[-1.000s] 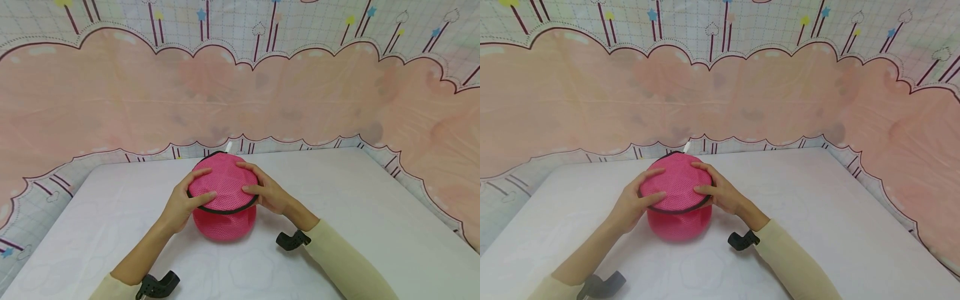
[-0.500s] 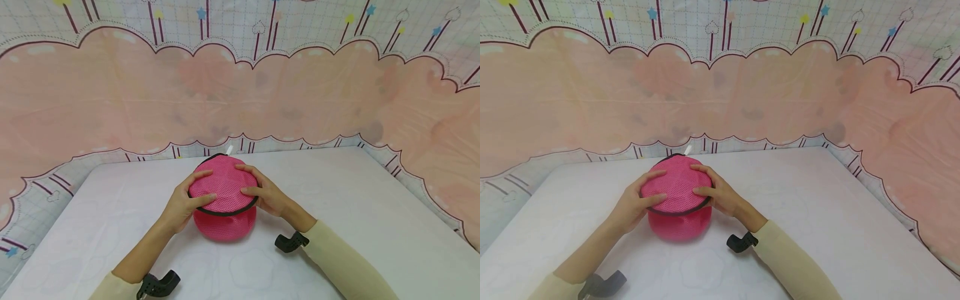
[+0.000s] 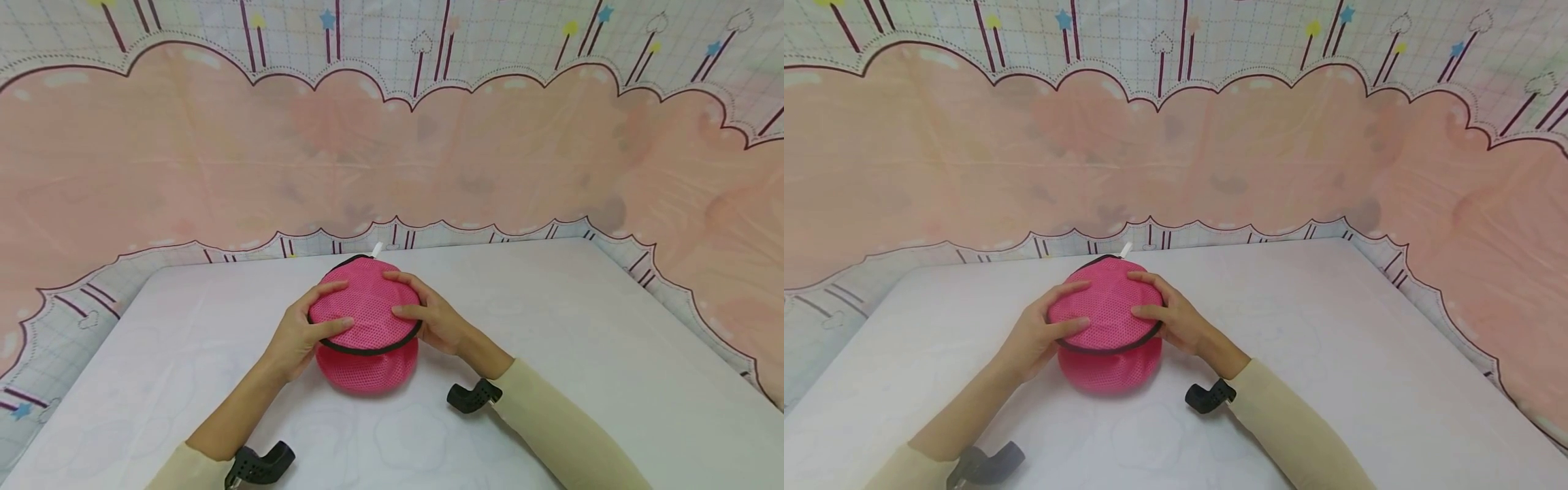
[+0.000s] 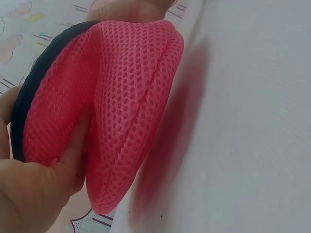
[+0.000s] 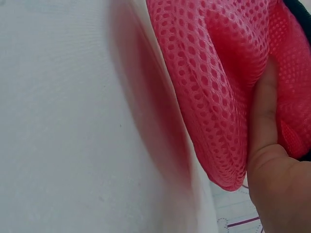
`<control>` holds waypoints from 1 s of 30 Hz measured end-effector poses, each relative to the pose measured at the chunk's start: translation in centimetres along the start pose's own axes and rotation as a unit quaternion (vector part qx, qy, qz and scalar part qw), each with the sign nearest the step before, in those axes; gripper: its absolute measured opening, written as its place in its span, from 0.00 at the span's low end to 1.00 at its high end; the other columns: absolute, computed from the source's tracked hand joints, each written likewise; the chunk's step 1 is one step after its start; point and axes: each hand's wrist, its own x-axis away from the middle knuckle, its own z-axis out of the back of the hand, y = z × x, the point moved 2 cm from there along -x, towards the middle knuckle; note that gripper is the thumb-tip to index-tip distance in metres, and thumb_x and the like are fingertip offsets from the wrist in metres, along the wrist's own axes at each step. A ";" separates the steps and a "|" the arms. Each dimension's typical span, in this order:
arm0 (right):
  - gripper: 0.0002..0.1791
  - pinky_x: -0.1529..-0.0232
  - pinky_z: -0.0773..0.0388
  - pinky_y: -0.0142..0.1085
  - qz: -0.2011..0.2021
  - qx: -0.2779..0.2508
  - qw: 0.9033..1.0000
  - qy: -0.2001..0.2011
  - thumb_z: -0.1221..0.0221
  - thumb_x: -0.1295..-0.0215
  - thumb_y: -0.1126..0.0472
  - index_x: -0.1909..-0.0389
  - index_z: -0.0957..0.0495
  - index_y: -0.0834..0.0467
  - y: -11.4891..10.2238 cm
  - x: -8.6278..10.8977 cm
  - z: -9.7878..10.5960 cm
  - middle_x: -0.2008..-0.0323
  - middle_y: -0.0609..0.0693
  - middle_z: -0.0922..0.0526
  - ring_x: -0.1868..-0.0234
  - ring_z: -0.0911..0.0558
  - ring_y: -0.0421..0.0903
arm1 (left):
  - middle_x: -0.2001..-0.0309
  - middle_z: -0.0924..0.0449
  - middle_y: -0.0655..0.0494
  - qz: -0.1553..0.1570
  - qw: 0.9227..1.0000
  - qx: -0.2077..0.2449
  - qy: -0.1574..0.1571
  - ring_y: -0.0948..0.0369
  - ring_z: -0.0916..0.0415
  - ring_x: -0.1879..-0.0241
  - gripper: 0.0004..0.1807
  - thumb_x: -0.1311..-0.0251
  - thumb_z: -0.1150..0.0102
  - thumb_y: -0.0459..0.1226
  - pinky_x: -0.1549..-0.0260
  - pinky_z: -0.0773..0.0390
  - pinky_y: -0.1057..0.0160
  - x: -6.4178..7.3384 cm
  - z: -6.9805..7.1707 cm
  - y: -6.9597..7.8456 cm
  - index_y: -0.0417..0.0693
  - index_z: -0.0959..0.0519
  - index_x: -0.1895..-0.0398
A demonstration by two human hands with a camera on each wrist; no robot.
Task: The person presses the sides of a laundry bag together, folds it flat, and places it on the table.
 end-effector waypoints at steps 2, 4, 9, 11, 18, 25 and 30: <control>0.32 0.48 0.24 0.41 -0.004 -0.004 1.000 -0.003 0.51 0.34 0.72 0.29 0.44 0.55 0.1 0.0 0.0 0.33 0.56 0.44 0.40 0.32 0.53 | 0.32 0.45 0.48 0.006 1.000 0.013 0.003 0.48 0.38 0.38 0.34 0.43 0.37 0.27 0.51 0.24 0.58 0.0 0.1 -0.1 0.47 0.35 0.33; 0.32 0.47 0.25 0.42 -0.008 -0.009 1.000 -0.008 0.51 0.34 0.73 0.29 0.45 0.55 0.3 0.0 0.1 0.33 0.56 0.44 0.40 0.33 0.53 | 0.33 0.44 0.48 0.011 1.000 0.024 0.005 0.49 0.35 0.40 0.33 0.43 0.38 0.26 0.51 0.23 0.58 0.0 0.2 -0.2 0.47 0.34 0.33; 0.33 0.44 0.27 0.44 -0.014 -0.018 1.000 -0.019 0.50 0.33 0.73 0.29 0.46 0.56 0.5 -0.1 0.2 0.32 0.56 0.45 0.38 0.34 0.53 | 0.35 0.41 0.46 0.015 0.999 0.037 0.008 0.53 0.28 0.46 0.32 0.43 0.39 0.25 0.53 0.22 0.58 -0.1 0.4 -0.5 0.45 0.34 0.34; 0.33 0.43 0.27 0.44 -0.016 -0.021 0.999 -0.018 0.50 0.34 0.73 0.29 0.45 0.57 0.5 -0.1 0.2 0.32 0.56 0.45 0.38 0.34 0.53 | 0.36 0.40 0.44 0.015 0.999 0.038 0.005 0.54 0.27 0.47 0.32 0.43 0.39 0.25 0.53 0.22 0.58 -0.1 0.4 -0.6 0.44 0.34 0.34; 0.32 0.44 0.28 0.46 -0.021 -0.033 0.999 -0.017 0.50 0.33 0.74 0.30 0.45 0.58 0.6 0.0 0.2 0.32 0.57 0.44 0.38 0.33 0.53 | 0.36 0.41 0.43 0.020 1.000 0.021 0.001 0.52 0.30 0.46 0.32 0.43 0.38 0.26 0.54 0.21 0.58 -0.2 0.4 -0.8 0.44 0.34 0.34; 0.29 0.46 0.26 0.46 -0.032 -0.054 0.998 -0.009 0.54 0.32 0.73 0.30 0.43 0.57 0.7 -0.1 0.4 0.33 0.56 0.42 0.40 0.31 0.52 | 0.35 0.43 0.44 0.030 0.999 0.021 -0.011 0.51 0.32 0.43 0.33 0.43 0.38 0.26 0.52 0.22 0.57 -0.1 0.3 -1.0 0.44 0.35 0.33; 0.23 0.47 0.25 0.42 -0.037 -0.106 0.994 -0.010 0.61 0.27 0.68 0.32 0.41 0.58 0.8 -0.1 0.4 0.36 0.53 0.38 0.42 0.29 0.50 | 0.36 0.41 0.42 0.036 0.999 0.027 -0.020 0.53 0.28 0.47 0.32 0.42 0.39 0.26 0.54 0.21 0.58 -0.1 0.4 -1.1 0.43 0.35 0.34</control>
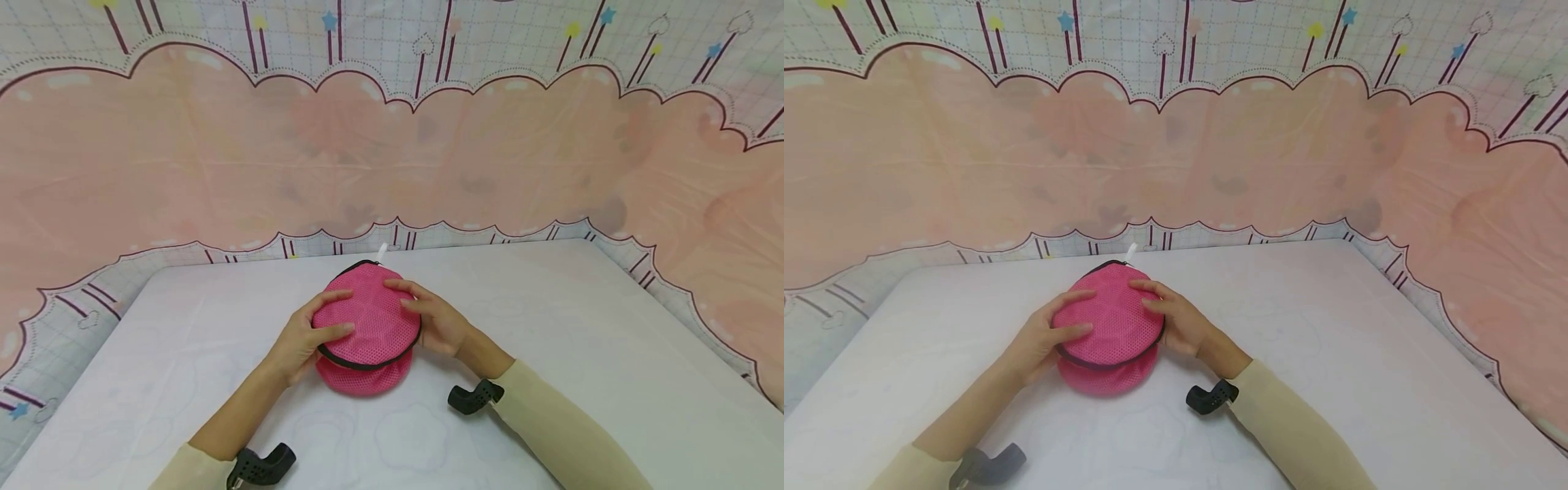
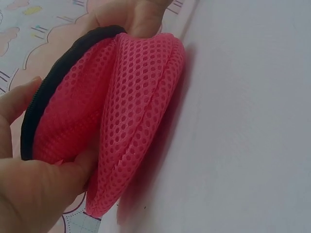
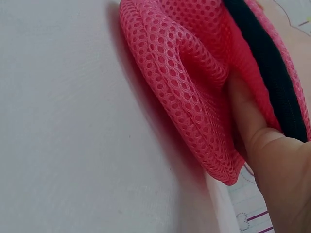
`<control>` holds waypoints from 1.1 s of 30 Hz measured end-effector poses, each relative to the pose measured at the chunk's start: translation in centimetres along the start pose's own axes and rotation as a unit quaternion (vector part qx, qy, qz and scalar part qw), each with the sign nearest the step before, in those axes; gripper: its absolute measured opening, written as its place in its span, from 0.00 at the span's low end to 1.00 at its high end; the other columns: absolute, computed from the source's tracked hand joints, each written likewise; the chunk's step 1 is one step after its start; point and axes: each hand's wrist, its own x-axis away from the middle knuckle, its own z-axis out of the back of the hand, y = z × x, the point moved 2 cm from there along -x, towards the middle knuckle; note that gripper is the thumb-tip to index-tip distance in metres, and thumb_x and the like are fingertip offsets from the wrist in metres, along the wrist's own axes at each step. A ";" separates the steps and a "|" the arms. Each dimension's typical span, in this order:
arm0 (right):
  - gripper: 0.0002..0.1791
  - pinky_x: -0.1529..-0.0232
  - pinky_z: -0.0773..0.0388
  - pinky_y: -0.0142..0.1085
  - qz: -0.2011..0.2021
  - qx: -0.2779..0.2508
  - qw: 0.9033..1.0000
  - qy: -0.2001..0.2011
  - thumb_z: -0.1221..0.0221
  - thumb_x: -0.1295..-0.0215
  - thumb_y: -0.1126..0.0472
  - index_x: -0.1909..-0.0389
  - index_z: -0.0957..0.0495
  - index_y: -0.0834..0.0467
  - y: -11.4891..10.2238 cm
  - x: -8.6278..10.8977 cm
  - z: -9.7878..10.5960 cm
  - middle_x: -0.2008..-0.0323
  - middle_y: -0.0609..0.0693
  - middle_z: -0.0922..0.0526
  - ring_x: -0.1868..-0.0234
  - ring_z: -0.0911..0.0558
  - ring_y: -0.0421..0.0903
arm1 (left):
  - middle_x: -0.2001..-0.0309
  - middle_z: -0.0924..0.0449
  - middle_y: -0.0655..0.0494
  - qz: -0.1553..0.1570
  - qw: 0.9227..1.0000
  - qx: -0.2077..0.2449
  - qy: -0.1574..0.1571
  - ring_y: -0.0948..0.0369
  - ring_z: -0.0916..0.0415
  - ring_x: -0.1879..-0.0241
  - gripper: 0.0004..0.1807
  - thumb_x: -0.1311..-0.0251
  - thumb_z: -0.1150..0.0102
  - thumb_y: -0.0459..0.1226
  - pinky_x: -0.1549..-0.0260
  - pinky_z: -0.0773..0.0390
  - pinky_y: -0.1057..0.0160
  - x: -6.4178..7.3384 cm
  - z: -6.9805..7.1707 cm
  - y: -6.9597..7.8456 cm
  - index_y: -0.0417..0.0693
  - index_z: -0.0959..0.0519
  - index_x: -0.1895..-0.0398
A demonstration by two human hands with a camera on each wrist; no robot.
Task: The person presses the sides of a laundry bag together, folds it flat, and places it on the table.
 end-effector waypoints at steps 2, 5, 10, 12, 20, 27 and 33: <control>0.22 0.47 0.25 0.42 -0.001 -0.014 1.000 -0.004 0.62 0.26 0.66 0.33 0.40 0.58 0.0 0.0 0.0 0.36 0.52 0.37 0.42 0.29 0.50 | 0.36 0.41 0.42 0.000 1.000 0.005 -0.004 0.53 0.27 0.48 0.31 0.41 0.40 0.26 0.54 0.21 0.58 0.1 0.0 0.0 0.43 0.35 0.34; 0.23 0.47 0.26 0.41 -0.006 -0.025 1.000 -0.009 0.63 0.26 0.66 0.32 0.39 0.57 0.1 0.0 -0.1 0.36 0.52 0.37 0.42 0.30 0.50 | 0.35 0.41 0.43 -0.003 1.000 0.013 -0.007 0.53 0.27 0.48 0.30 0.40 0.41 0.26 0.54 0.21 0.59 0.2 -0.1 0.0 0.43 0.35 0.34; 0.27 0.44 0.28 0.41 -0.018 -0.022 1.000 -0.012 0.62 0.26 0.63 0.27 0.45 0.53 0.3 -0.1 -0.1 0.33 0.51 0.40 0.39 0.32 0.49 | 0.36 0.40 0.45 0.002 1.000 0.031 -0.002 0.54 0.27 0.49 0.29 0.39 0.42 0.27 0.55 0.21 0.59 0.2 0.1 -0.1 0.43 0.35 0.34; 0.28 0.43 0.30 0.42 -0.022 -0.017 0.999 -0.015 0.61 0.26 0.62 0.26 0.47 0.52 0.4 -0.1 0.0 0.32 0.50 0.42 0.38 0.34 0.49 | 0.37 0.39 0.45 0.003 0.999 0.031 -0.001 0.54 0.27 0.49 0.29 0.39 0.42 0.27 0.54 0.21 0.60 0.2 0.1 -0.1 0.43 0.35 0.34; 0.29 0.37 0.37 0.46 -0.024 -0.020 0.999 -0.033 0.63 0.26 0.60 0.25 0.50 0.50 0.5 0.0 0.3 0.29 0.49 0.47 0.33 0.40 0.51 | 0.37 0.40 0.47 0.000 1.000 0.029 -0.006 0.53 0.29 0.48 0.26 0.38 0.42 0.29 0.55 0.21 0.59 0.2 0.0 -0.1 0.45 0.32 0.37; 0.29 0.39 0.34 0.46 -0.014 -0.027 0.999 -0.018 0.63 0.26 0.60 0.25 0.49 0.50 0.7 0.2 0.3 0.29 0.50 0.46 0.34 0.39 0.51 | 0.36 0.42 0.47 -0.004 0.999 0.032 -0.010 0.52 0.30 0.45 0.27 0.39 0.42 0.29 0.53 0.22 0.59 0.2 -0.1 -0.3 0.44 0.34 0.35; 0.28 0.41 0.31 0.45 -0.012 -0.044 0.999 -0.005 0.63 0.26 0.60 0.26 0.48 0.52 1.0 0.3 0.0 0.31 0.51 0.43 0.35 0.36 0.51 | 0.35 0.43 0.47 0.000 0.999 0.034 -0.005 0.52 0.32 0.44 0.29 0.39 0.42 0.28 0.51 0.23 0.59 0.2 -0.2 -0.5 0.43 0.35 0.34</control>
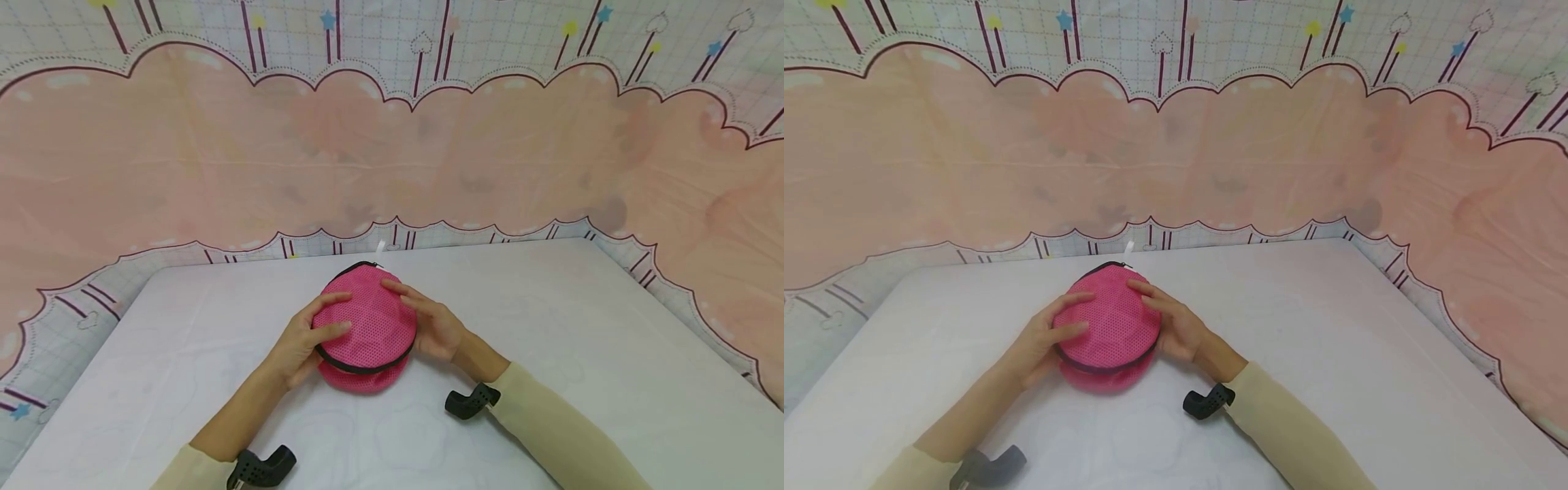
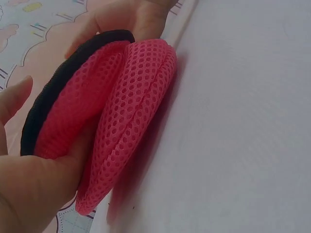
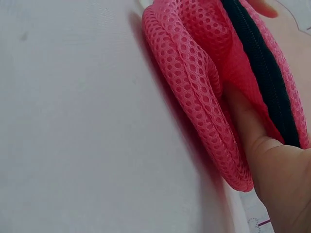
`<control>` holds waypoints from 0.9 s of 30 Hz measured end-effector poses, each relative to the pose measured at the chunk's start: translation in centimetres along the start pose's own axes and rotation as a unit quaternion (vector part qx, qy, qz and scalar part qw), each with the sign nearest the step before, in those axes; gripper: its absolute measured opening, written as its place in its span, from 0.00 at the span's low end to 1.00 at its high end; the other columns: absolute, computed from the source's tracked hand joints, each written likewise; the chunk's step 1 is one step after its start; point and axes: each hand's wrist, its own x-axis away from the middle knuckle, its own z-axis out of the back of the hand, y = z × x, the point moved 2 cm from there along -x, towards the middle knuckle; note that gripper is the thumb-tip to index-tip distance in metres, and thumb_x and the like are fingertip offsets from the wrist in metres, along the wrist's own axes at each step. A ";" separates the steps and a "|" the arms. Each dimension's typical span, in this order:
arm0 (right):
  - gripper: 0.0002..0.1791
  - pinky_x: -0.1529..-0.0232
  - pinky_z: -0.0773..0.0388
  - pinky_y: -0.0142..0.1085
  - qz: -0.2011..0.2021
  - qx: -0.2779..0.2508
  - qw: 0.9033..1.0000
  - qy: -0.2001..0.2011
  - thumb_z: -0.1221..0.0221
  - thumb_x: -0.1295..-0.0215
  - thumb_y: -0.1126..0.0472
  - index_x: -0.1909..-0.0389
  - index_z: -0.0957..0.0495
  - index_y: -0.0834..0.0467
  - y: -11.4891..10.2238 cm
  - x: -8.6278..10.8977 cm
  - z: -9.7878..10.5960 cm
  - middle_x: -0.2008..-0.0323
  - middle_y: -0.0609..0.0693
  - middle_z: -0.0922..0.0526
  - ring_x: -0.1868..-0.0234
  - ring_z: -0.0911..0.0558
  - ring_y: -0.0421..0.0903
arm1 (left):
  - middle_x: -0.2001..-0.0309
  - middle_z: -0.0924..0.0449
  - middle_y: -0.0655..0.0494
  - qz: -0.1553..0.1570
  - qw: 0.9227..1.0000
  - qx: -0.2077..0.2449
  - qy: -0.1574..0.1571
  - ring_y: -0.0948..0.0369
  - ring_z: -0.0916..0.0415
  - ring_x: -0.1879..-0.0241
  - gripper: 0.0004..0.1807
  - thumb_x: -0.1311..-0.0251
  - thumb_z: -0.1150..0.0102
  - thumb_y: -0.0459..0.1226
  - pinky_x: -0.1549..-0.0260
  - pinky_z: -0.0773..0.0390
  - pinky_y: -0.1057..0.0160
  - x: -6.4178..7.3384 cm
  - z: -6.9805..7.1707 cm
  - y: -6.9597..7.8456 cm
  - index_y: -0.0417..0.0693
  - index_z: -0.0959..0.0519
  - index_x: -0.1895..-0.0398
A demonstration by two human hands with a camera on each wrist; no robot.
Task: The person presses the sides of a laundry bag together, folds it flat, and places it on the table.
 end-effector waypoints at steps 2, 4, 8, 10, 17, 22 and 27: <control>0.28 0.41 0.31 0.45 0.003 -0.001 1.000 0.000 0.63 0.26 0.60 0.26 0.48 0.53 0.1 0.0 -0.2 0.31 0.51 0.42 0.35 0.36 0.50 | 0.35 0.43 0.47 0.001 1.000 0.001 0.002 0.52 0.31 0.44 0.29 0.39 0.42 0.28 0.51 0.23 0.59 0.0 0.0 -0.1 0.43 0.36 0.34; 0.28 0.42 0.30 0.44 0.007 -0.004 1.000 0.003 0.63 0.26 0.60 0.26 0.48 0.54 0.2 0.0 -0.3 0.32 0.51 0.41 0.36 0.35 0.50 | 0.35 0.42 0.47 0.000 1.000 0.004 0.004 0.52 0.31 0.45 0.29 0.39 0.42 0.28 0.52 0.23 0.59 0.0 0.0 -0.1 0.43 0.36 0.34; 0.28 0.42 0.30 0.43 0.016 -0.009 1.000 0.006 0.63 0.26 0.60 0.26 0.49 0.54 0.4 0.0 -0.4 0.33 0.51 0.40 0.36 0.34 0.50 | 0.36 0.42 0.46 0.002 1.000 0.011 0.001 0.52 0.29 0.46 0.29 0.39 0.43 0.27 0.52 0.22 0.58 0.0 0.1 -0.3 0.43 0.36 0.34; 0.28 0.41 0.30 0.43 0.019 -0.013 1.000 0.007 0.64 0.26 0.61 0.26 0.49 0.55 0.5 0.0 -0.4 0.33 0.51 0.39 0.37 0.33 0.50 | 0.36 0.42 0.45 0.004 1.000 0.014 -0.001 0.52 0.29 0.46 0.29 0.39 0.43 0.26 0.52 0.23 0.58 0.0 0.1 -0.4 0.44 0.36 0.34; 0.28 0.40 0.31 0.42 0.029 -0.015 0.999 0.008 0.65 0.26 0.65 0.26 0.48 0.56 0.7 -0.2 -0.6 0.33 0.52 0.40 0.37 0.33 0.50 | 0.34 0.44 0.45 0.006 1.000 0.015 -0.004 0.51 0.33 0.43 0.32 0.41 0.43 0.24 0.50 0.24 0.57 -0.2 0.3 -0.6 0.45 0.37 0.33; 0.27 0.39 0.33 0.42 0.033 -0.016 0.999 0.013 0.64 0.26 0.65 0.27 0.46 0.56 0.7 -0.3 -0.7 0.32 0.53 0.40 0.36 0.35 0.51 | 0.34 0.44 0.45 0.008 1.000 0.020 -0.004 0.51 0.33 0.42 0.33 0.41 0.42 0.24 0.50 0.24 0.57 -0.3 0.4 -0.8 0.45 0.38 0.33; 0.26 0.36 0.36 0.43 0.038 -0.018 0.999 0.014 0.62 0.27 0.63 0.29 0.43 0.57 0.8 -0.5 -0.6 0.31 0.53 0.42 0.34 0.37 0.52 | 0.35 0.43 0.45 0.006 1.000 0.025 -0.003 0.52 0.31 0.44 0.31 0.40 0.43 0.24 0.52 0.22 0.56 -0.5 0.8 -1.0 0.44 0.37 0.33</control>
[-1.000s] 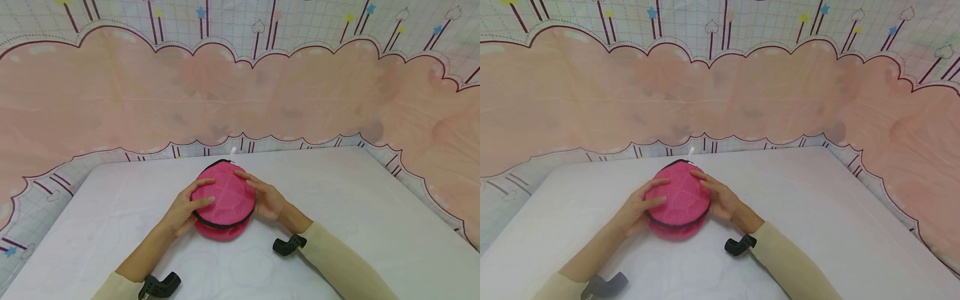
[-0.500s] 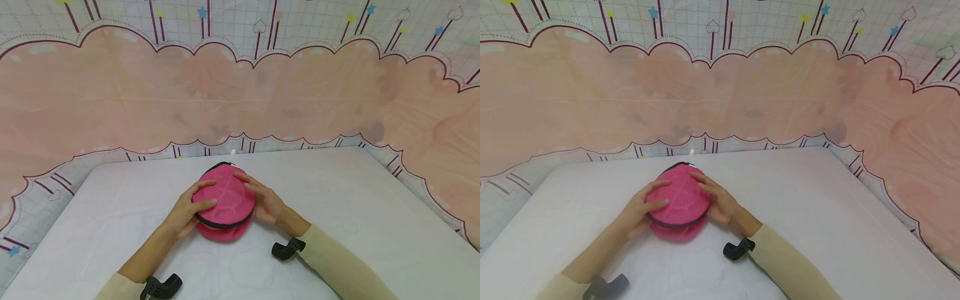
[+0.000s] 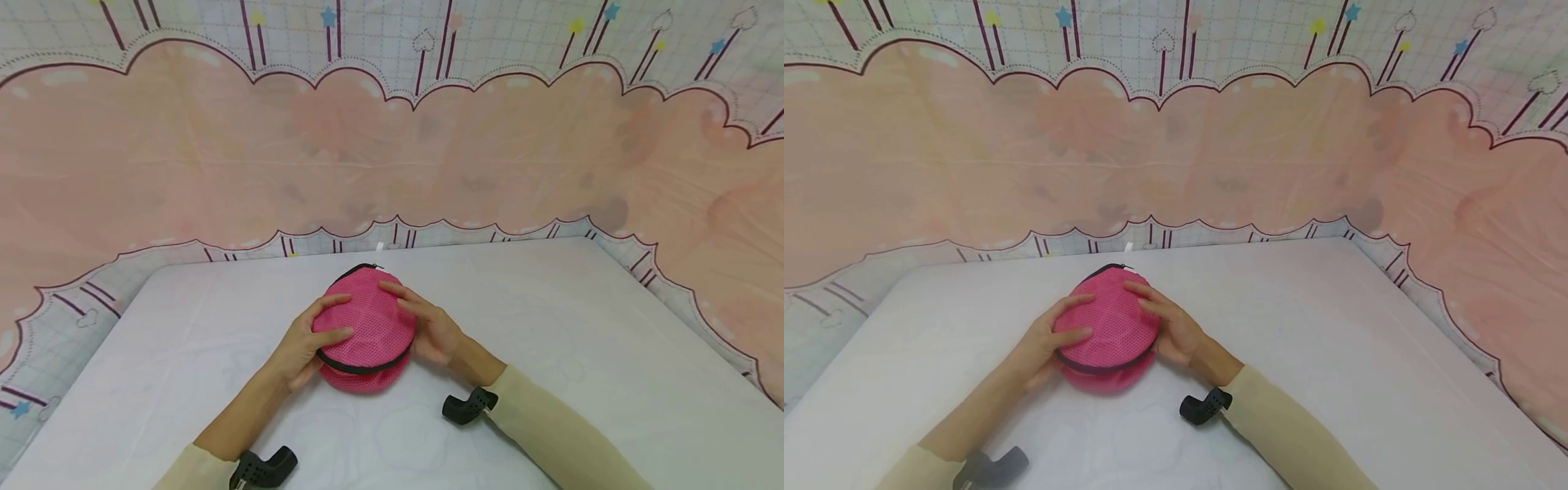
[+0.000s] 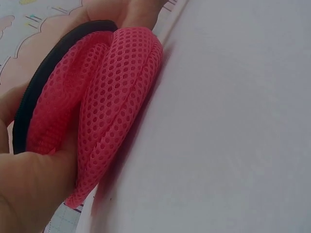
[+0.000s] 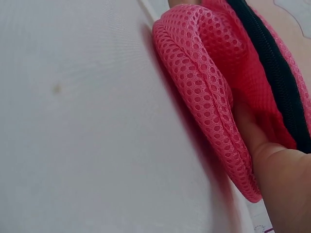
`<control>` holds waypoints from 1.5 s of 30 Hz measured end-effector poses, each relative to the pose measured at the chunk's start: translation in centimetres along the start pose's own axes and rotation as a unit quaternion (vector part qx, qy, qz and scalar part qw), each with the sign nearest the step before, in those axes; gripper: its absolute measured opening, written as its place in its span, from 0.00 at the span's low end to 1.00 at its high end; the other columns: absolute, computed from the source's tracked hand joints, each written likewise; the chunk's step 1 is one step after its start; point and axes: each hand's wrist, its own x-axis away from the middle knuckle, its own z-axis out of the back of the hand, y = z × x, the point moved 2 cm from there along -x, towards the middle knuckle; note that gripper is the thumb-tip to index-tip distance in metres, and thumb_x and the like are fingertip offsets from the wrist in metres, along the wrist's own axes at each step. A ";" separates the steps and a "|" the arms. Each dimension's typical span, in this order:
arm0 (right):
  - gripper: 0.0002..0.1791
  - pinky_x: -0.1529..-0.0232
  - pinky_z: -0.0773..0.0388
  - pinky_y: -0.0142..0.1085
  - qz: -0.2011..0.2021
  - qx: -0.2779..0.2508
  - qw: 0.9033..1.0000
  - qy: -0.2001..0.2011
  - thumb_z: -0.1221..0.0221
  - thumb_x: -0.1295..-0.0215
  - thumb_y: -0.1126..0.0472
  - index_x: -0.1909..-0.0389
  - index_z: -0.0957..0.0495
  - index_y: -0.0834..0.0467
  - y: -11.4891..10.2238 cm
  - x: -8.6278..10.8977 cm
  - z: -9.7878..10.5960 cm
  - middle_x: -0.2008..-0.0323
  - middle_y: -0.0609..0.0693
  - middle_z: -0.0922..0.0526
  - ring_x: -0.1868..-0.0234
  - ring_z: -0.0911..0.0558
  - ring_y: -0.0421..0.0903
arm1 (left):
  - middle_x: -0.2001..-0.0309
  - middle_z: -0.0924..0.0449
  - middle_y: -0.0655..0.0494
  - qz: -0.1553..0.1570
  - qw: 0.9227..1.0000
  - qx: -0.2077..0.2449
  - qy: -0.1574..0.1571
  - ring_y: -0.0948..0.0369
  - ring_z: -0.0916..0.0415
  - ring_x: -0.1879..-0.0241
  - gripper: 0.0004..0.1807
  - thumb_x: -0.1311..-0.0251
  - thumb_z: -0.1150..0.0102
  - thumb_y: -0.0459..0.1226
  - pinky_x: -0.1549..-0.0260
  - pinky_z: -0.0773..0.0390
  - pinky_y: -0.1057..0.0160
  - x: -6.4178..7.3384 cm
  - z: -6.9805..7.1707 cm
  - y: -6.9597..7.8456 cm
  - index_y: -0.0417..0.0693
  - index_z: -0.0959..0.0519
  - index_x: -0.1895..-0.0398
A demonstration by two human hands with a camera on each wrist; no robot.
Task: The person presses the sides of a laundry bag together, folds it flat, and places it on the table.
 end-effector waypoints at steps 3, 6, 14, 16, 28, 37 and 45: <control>0.26 0.35 0.39 0.42 0.006 0.002 1.000 -0.002 0.62 0.27 0.63 0.29 0.42 0.58 -0.1 0.0 0.1 0.30 0.53 0.43 0.32 0.40 0.52 | 0.35 0.43 0.45 0.003 1.000 -0.003 0.001 0.52 0.31 0.44 0.31 0.40 0.43 0.25 0.52 0.22 0.56 -0.1 0.1 0.0 0.45 0.37 0.33; 0.25 0.34 0.40 0.42 0.008 0.000 1.000 -0.005 0.61 0.27 0.62 0.30 0.41 0.59 -0.2 -0.1 0.2 0.30 0.52 0.44 0.31 0.41 0.52 | 0.34 0.43 0.47 0.009 1.000 -0.006 -0.001 0.53 0.30 0.44 0.29 0.39 0.43 0.26 0.52 0.22 0.57 -0.2 0.1 0.3 0.45 0.36 0.34; 0.26 0.35 0.39 0.43 -0.025 0.000 1.000 -0.003 0.56 0.28 0.58 0.30 0.39 0.57 -0.6 -0.2 0.6 0.31 0.50 0.41 0.32 0.40 0.50 | 0.34 0.44 0.47 0.012 0.999 -0.036 -0.005 0.54 0.31 0.46 0.25 0.37 0.44 0.30 0.52 0.23 0.62 -0.2 0.3 0.8 0.47 0.32 0.36; 0.26 0.35 0.39 0.43 -0.037 0.002 0.999 -0.002 0.57 0.27 0.58 0.30 0.41 0.57 -0.7 -0.2 0.5 0.30 0.49 0.42 0.32 0.40 0.50 | 0.34 0.44 0.47 0.013 0.999 -0.044 -0.005 0.54 0.31 0.46 0.24 0.36 0.44 0.31 0.52 0.23 0.62 -0.2 0.3 0.8 0.47 0.31 0.36; 0.25 0.38 0.35 0.45 -0.076 0.003 0.997 0.024 0.57 0.26 0.56 0.30 0.39 0.55 -0.7 -0.1 0.4 0.31 0.50 0.40 0.34 0.36 0.51 | 0.35 0.43 0.50 0.005 0.999 -0.042 0.020 0.56 0.32 0.44 0.25 0.31 0.50 0.33 0.49 0.26 0.64 -0.3 1.1 0.4 0.46 0.37 0.32; 0.24 0.43 0.28 0.44 -0.088 0.083 0.990 0.068 0.57 0.26 0.62 0.31 0.37 0.56 -0.6 -0.3 0.2 0.33 0.53 0.37 0.39 0.30 0.51 | 0.44 0.35 0.39 -0.009 0.984 -0.148 0.096 0.60 0.22 0.59 0.36 0.37 0.43 0.31 0.59 0.21 0.66 0.0 0.6 0.7 0.44 0.47 0.29; 0.22 0.50 0.23 0.43 -0.101 0.175 0.975 0.090 0.52 0.28 0.61 0.34 0.32 0.54 -1.2 -0.2 0.3 0.37 0.54 0.32 0.46 0.25 0.50 | 0.47 0.35 0.39 0.014 0.958 -0.269 0.100 0.55 0.24 0.56 0.40 0.39 0.38 0.36 0.56 0.23 0.67 0.0 0.6 1.5 0.44 0.49 0.28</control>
